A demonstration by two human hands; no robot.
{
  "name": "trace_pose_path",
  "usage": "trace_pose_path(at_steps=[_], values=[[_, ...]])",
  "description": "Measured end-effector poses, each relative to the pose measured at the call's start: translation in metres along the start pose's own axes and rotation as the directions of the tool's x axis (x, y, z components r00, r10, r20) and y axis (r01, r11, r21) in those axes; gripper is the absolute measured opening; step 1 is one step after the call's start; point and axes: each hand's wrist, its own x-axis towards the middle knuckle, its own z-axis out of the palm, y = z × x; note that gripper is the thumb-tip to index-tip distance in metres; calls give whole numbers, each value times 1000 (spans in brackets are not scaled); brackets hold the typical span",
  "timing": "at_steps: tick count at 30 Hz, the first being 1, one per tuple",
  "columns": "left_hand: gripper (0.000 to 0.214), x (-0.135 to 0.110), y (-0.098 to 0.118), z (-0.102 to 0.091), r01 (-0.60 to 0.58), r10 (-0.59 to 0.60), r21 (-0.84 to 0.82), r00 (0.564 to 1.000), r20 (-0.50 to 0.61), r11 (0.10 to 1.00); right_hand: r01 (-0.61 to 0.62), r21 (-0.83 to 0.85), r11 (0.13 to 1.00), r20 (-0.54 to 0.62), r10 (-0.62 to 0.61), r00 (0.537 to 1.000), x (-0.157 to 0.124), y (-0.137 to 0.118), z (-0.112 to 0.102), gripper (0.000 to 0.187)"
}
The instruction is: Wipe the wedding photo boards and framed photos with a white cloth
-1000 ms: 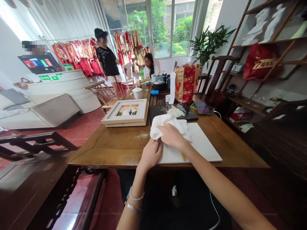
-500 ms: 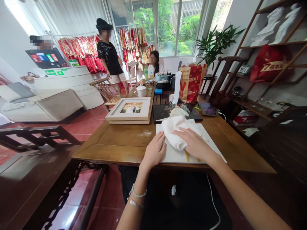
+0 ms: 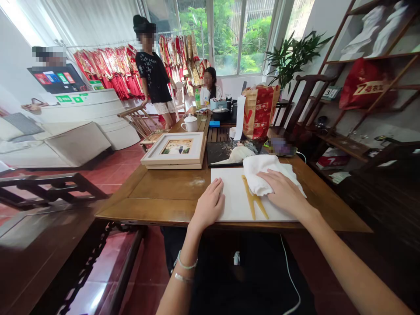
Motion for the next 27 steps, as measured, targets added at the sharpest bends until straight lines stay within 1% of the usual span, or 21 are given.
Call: trace_pose_path(at_steps=[5, 8, 11, 13, 16, 18, 20, 21, 23, 25, 27], values=[[47, 0, -1, 0, -7, 7, 2, 1000, -11, 1000, -3, 13, 1000, 37, 3, 999, 35, 12, 0, 63], [47, 0, -1, 1, -11, 11, 7, 1000, -13, 1000, 12, 21, 1000, 51, -13, 999, 39, 13, 1, 66], [47, 1, -2, 1, -16, 16, 9, 1000, -13, 1000, 51, 34, 998, 70, -54, 996, 18, 7, -2, 71], [47, 1, -2, 2, -14, 14, 6, 1000, -12, 1000, 102, 62, 993, 77, -107, 991, -8, 3, -5, 75], [47, 1, -2, 2, -11, 11, -1, 1000, -19, 1000, 173, 122, 977, 72, -183, 980, -55, 0, -13, 79], [46, 1, -2, 2, -15, 15, -4, 1000, -26, 1000, 196, 167, 966, 78, -212, 974, -81, 3, -18, 76], [46, 1, -2, 2, -20, 20, -1, 999, -33, 1000, 199, 216, 956, 95, -224, 970, -98, 11, -21, 68], [46, 1, -2, 2, -20, 20, 2, 999, -32, 1000, 190, 234, 953, 105, -220, 970, -102, 16, -21, 64], [47, 1, -1, 2, -16, 17, 9, 1000, -25, 1000, 151, 235, 960, 110, -181, 977, -99, 28, -19, 62], [47, 1, -1, 2, -13, 13, 12, 1000, -17, 1000, 92, 197, 976, 86, -111, 990, -85, 37, -14, 68], [47, 1, -1, 2, -14, 14, 8, 1000, -16, 1000, 19, 143, 989, 62, -28, 998, -63, 41, -9, 76]])
